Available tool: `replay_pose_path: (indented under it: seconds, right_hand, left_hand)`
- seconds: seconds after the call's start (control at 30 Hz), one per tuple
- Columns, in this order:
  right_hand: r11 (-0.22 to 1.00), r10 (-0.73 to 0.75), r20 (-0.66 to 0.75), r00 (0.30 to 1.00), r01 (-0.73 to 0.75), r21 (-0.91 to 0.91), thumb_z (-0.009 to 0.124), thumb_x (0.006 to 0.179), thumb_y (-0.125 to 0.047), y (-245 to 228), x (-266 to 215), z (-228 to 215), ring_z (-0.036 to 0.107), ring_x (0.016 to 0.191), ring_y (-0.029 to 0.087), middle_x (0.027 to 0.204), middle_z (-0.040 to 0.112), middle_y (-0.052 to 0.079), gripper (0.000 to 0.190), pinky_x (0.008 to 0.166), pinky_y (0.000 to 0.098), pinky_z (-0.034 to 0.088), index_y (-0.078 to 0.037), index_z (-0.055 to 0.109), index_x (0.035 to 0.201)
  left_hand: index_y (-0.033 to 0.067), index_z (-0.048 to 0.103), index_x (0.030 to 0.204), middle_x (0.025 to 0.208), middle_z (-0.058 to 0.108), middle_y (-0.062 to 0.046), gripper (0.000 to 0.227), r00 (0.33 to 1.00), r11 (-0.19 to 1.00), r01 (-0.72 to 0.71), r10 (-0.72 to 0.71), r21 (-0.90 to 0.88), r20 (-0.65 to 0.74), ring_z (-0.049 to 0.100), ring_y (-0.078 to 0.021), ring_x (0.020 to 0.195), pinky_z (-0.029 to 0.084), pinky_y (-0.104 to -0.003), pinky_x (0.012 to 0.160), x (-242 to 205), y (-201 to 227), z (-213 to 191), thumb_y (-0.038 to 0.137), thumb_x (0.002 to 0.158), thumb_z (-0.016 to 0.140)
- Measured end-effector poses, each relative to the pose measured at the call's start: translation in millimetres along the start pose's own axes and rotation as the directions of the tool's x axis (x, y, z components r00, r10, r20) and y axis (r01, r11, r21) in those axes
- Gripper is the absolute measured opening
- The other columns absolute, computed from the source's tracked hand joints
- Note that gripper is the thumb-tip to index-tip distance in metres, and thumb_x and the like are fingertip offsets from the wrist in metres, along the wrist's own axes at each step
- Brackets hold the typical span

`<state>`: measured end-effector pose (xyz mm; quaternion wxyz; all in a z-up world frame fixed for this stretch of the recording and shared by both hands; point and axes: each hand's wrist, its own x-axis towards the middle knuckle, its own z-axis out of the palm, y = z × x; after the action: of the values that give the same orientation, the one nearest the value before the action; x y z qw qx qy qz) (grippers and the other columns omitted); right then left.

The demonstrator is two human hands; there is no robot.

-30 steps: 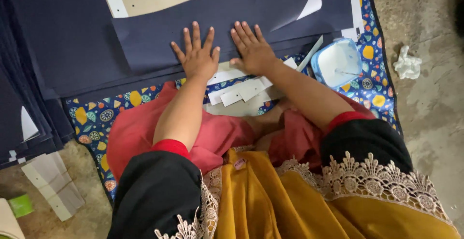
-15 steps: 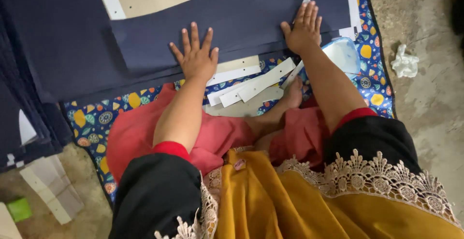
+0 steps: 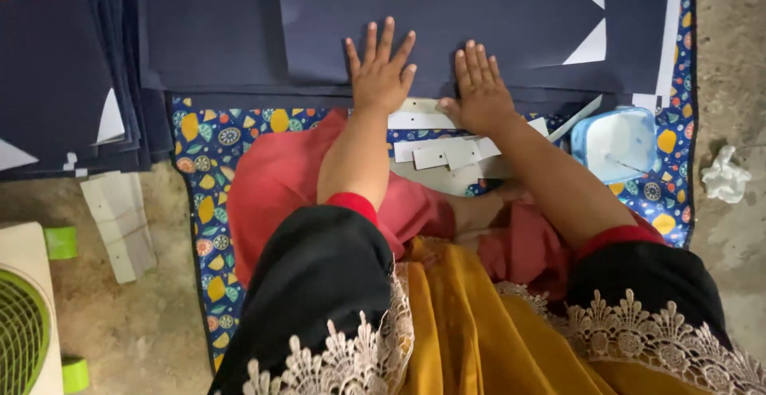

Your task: The person sits on a mat and assembles paper products by applying a white paste to small rectangular inserts and adhering them to the edges of large dark blue sheets. They then fold the sheets over the inserts to secure them, repeating the process for multiple units.

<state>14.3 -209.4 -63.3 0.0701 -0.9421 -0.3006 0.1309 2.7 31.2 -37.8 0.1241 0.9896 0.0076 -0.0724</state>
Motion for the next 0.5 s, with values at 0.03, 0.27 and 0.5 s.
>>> replay_pose_path:
  seconds: [0.03, 0.27, 0.5]
  right_hand:
    - [1.000, -0.001, -0.015, 1.000, 0.001, 0.009, 0.027, 0.104, -0.068, 1.9, 0.9, 0.7, -0.005, 0.161, 0.039, 0.172, -0.007, 0.023, 0.097, 0.131, 0.0556, 0.000, 0.001, -0.001, 0.165]
    - [0.998, 0.055, 0.126, 0.991, -0.056, 0.009, 0.014, 0.100, -0.073, -4.0, 2.1, -17.6, -0.014, 0.160, 0.033, 0.172, -0.014, 0.018, 0.098, 0.131, 0.0501, -0.006, -0.002, -0.007, 0.165]
    - [0.999, -0.036, -0.061, 0.997, 0.038, 0.036, 0.019, 0.103, -0.072, 10.6, 4.3, 2.4, 0.004, 0.160, 0.041, 0.173, 0.003, 0.023, 0.096, 0.129, 0.0584, 0.006, -0.001, 0.007, 0.166]
  left_hand:
    - [0.0394, 0.033, 0.163, 0.172, 0.008, 0.000, 0.059, 0.999, 0.999, -0.050, 0.050, 0.012, -0.006, 0.006, -0.0306, 0.159, 0.000, -0.070, 0.122, 1.3, -6.6, -3.5, 0.049, 0.106, 0.045]
    - [0.0386, 0.024, 0.166, 0.173, 0.000, 0.001, 0.061, 0.988, 0.992, -0.120, 0.116, 0.039, 0.105, -0.003, -0.0300, 0.159, -0.004, -0.070, 0.122, 6.6, -17.4, -19.3, 0.052, 0.108, 0.038]
    - [0.0363, 0.034, 0.163, 0.172, 0.008, 0.001, 0.061, 0.985, 0.985, -0.171, 0.171, 0.009, 0.023, 0.003, -0.0322, 0.158, 0.000, -0.069, 0.122, 21.8, -37.6, -13.8, 0.052, 0.106, 0.045]
